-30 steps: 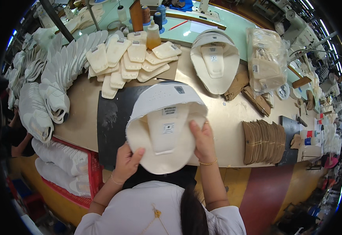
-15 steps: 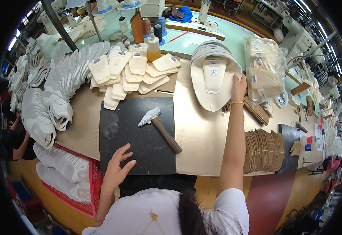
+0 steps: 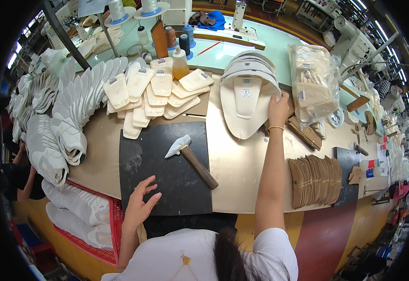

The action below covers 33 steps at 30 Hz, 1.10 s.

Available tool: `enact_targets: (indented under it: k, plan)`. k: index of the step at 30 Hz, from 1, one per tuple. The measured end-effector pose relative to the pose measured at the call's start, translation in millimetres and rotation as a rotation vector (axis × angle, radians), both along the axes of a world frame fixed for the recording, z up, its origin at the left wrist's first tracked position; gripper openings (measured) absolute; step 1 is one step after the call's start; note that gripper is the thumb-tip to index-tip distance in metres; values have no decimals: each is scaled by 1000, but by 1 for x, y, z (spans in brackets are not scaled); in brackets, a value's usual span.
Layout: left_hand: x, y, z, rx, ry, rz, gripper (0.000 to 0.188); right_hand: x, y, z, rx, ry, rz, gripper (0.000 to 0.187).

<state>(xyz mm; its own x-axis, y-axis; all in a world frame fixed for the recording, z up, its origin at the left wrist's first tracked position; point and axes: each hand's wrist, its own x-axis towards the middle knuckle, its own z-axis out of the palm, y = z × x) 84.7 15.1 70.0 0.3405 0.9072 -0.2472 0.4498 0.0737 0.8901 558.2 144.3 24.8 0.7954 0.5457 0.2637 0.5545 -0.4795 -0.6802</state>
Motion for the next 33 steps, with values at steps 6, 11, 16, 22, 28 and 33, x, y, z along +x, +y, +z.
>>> enact_targets:
  k: [6, 11, 16, 22, 28, 33]
  plan:
    - [-2, 0, 0, 37, 64, -89, 49, 11, 11, -20, 82, 56, -180, 33]
    - [-8, 1, -16, 96, 65, -84, 47, 16, 21, -28, -33, -82, -103, 33]
    - [-14, 9, -8, 92, 27, -73, 46, 64, -5, -58, 112, -192, 52, 42]
    - [-78, 41, -39, -63, -282, 427, 41, -44, -4, 11, 331, -280, 136, 40]
    - [-176, 131, -78, 491, -229, 967, 47, -200, 44, 32, 268, -348, 830, 31]
    - [-224, 191, -55, 346, -291, 1139, 66, -300, 124, 19, 178, -71, 1154, 26]
